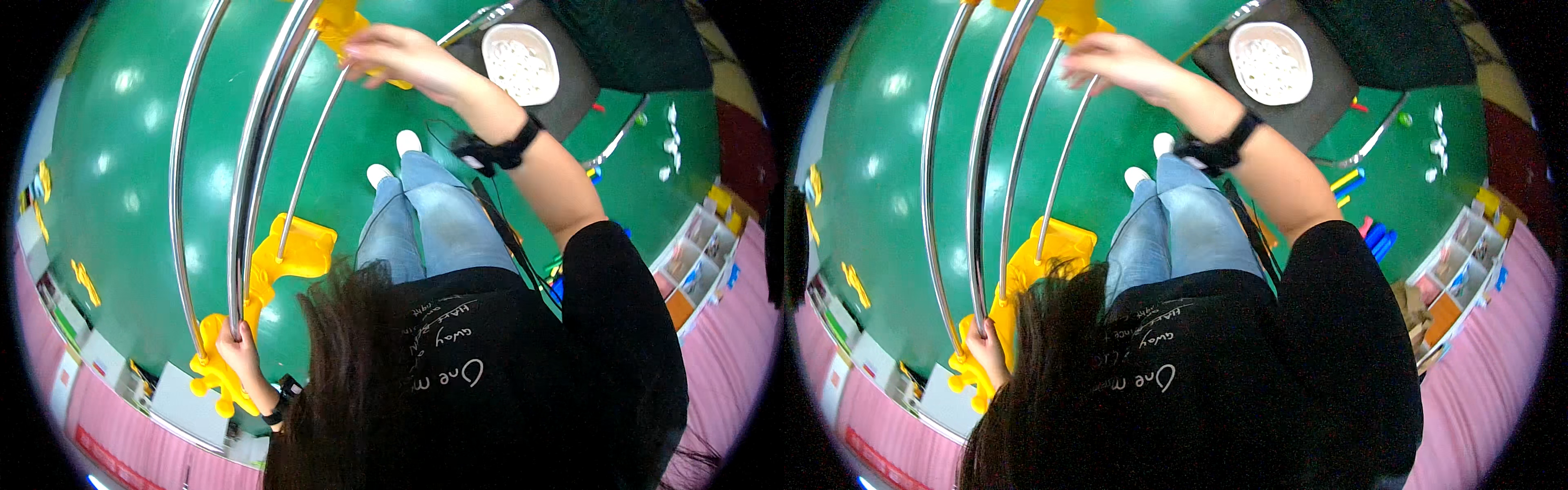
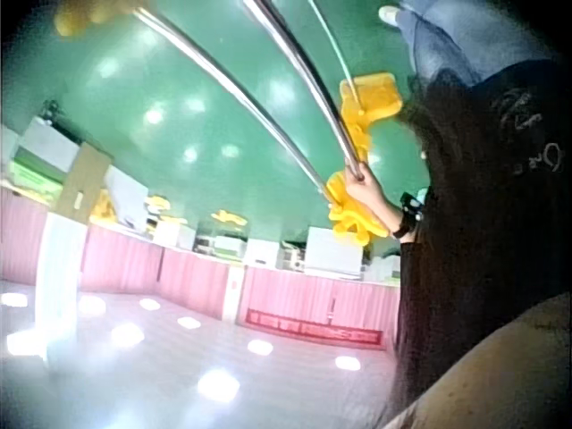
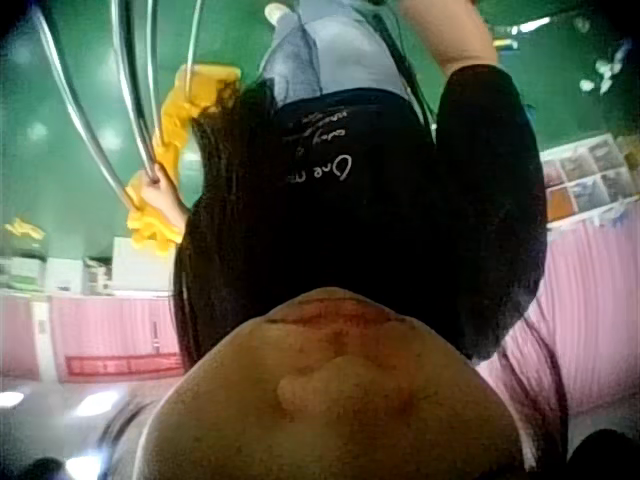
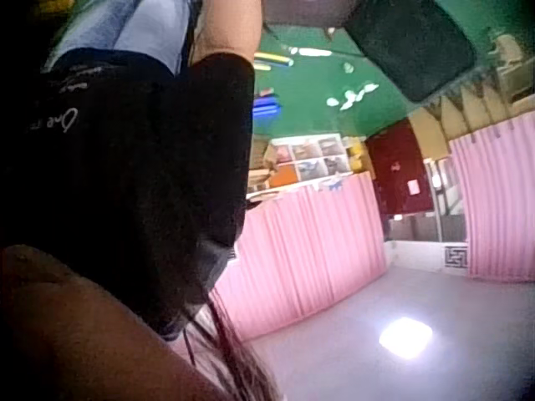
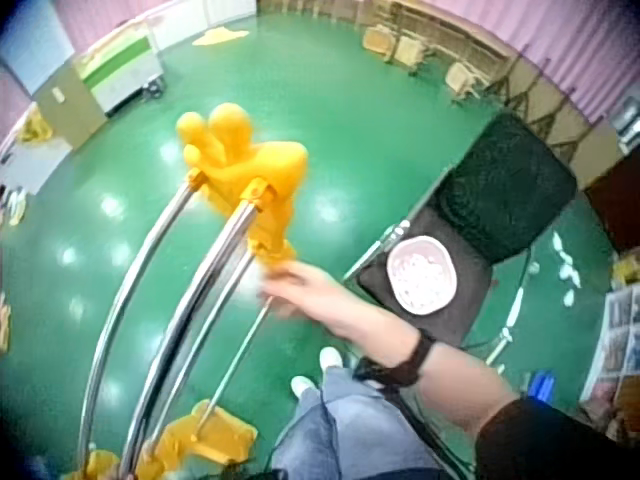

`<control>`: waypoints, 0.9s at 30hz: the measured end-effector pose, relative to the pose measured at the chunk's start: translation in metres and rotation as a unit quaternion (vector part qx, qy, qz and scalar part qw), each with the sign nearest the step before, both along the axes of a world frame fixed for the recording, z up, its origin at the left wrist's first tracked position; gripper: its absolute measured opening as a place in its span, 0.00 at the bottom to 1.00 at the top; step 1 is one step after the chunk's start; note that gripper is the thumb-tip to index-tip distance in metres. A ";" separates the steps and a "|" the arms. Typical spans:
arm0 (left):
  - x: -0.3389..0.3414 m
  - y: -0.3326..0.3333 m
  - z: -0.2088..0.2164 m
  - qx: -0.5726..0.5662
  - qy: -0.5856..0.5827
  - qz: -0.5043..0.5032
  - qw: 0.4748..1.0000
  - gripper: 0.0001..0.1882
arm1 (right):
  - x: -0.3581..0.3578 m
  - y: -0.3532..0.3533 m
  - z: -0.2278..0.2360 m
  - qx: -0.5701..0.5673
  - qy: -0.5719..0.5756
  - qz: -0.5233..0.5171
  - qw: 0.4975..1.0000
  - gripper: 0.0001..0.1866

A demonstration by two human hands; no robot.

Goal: The person picks up white plastic clips from the floor and a bowl, then attaches them to a metal bar structure. They move a chair to reposition the bowl and continue attaching the clips to the bar.

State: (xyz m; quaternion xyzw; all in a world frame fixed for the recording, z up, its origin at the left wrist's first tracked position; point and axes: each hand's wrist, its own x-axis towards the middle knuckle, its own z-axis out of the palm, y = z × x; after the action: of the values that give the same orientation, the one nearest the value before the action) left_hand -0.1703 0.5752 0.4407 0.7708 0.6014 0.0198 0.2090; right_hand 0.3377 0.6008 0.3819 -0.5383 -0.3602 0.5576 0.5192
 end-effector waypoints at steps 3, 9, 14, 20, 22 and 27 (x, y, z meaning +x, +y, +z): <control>0.003 0.000 -0.002 -0.045 -0.053 -0.010 0.998 0.17 | 0.046 -0.114 -0.042 -0.118 -0.093 -0.073 0.986 0.16; 0.069 0.017 0.017 -0.027 -0.030 -0.082 0.996 0.07 | 0.089 -0.419 -0.189 -0.399 -0.240 -0.219 0.857 0.14; 0.160 0.042 0.004 0.053 -0.073 -0.160 0.983 0.16 | 0.004 -0.581 -0.265 -0.622 -0.280 -0.172 0.710 0.18; 0.205 0.074 -0.002 0.041 -0.079 -0.100 0.991 0.12 | -0.079 -0.609 -0.321 -0.674 -0.076 -0.283 0.679 0.39; 0.197 0.092 -0.007 0.021 -0.124 -0.068 0.990 0.08 | -0.081 -0.581 -0.304 -0.679 0.005 -0.319 0.662 0.38; 0.184 0.111 -0.007 0.054 -0.130 0.011 0.990 0.06 | -0.094 -0.600 -0.378 -0.642 -0.001 -0.336 0.689 0.29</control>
State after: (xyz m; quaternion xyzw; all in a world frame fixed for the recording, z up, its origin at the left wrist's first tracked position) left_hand 0.0133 0.6858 0.4336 0.7652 0.5756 0.1548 0.2432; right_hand 0.2434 0.0012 0.0044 -0.8261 0.2898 0.4402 0.1995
